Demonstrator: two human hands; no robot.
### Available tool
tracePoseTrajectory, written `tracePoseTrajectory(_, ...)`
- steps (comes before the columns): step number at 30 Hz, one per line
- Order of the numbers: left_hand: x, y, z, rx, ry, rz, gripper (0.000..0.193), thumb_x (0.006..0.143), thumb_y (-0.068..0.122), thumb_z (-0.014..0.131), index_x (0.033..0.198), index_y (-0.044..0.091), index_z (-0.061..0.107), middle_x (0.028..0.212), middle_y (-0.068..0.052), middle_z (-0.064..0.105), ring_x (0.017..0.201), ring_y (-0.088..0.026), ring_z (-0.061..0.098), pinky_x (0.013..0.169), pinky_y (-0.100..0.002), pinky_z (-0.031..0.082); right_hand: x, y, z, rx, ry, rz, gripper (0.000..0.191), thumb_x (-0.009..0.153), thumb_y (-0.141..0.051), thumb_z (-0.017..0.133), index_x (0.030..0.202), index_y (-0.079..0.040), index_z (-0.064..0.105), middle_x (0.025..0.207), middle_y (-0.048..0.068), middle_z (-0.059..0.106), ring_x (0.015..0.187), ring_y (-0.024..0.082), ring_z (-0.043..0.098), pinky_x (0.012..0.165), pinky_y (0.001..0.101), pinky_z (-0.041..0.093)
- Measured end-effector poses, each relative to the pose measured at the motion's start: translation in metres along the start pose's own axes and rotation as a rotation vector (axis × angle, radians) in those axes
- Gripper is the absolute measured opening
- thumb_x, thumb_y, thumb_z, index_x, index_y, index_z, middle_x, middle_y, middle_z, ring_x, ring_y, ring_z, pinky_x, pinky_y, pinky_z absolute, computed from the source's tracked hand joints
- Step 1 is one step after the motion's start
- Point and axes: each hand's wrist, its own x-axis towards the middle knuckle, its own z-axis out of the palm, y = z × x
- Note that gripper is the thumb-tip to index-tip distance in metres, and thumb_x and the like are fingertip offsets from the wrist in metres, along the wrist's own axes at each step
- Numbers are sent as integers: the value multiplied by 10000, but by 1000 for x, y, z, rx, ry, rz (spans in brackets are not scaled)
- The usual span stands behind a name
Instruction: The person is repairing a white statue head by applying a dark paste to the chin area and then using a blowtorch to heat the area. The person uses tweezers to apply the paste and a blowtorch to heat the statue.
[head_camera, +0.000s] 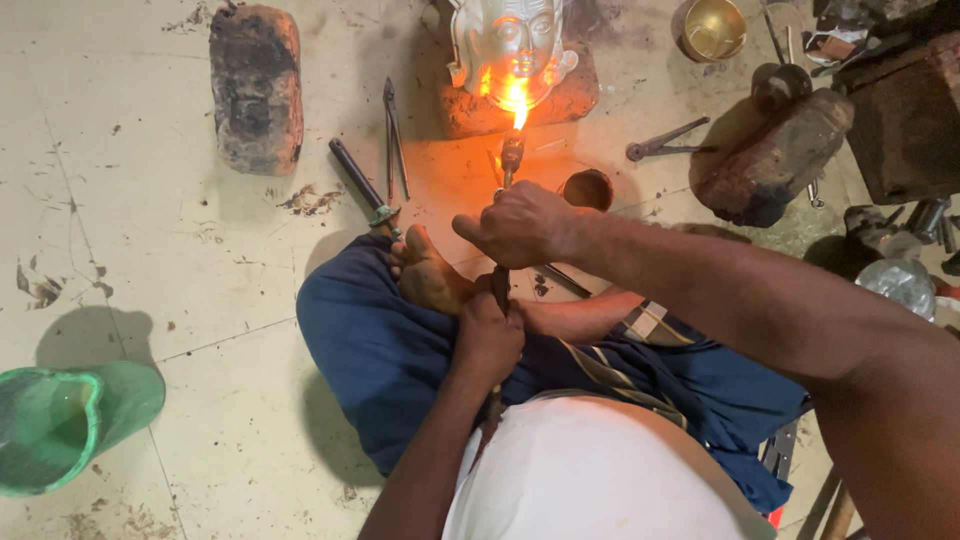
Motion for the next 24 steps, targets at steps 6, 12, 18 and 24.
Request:
tracePoseTrajectory(6,0,-3,1,52,23,57,248,911,74,586,1135,-8,516,815,-272,652,646,-421,687,612,-497,556,1,1,0,-5,-50,-8,212,922,-238,569,1035,-91,466,638,173,644,659,439,667,546,567,506)
tracePoseTrajectory(12,3,-15,4,103,82,218,313,889,58,612,1183,-16,534,959,-321,669,937,-517,653,798,-546,527,1,2,-3,1,-62,-16,197,936,-254,558,1024,-97,480,656,173,645,673,438,670,558,565,513)
tracePoseTrajectory(18,4,-21,6,95,80,199,315,894,69,608,1187,-20,537,962,-319,670,942,-510,661,810,-538,536,2,3,-5,7,-97,-45,197,941,-268,546,1022,-97,490,682,168,657,706,424,677,576,557,518)
tracePoseTrajectory(24,6,-23,7,89,95,261,299,888,63,608,1164,-24,537,957,-313,668,932,-513,661,791,-535,539,1,8,-1,9,-80,-75,164,951,-261,531,1009,-110,503,694,148,651,695,411,669,566,551,512)
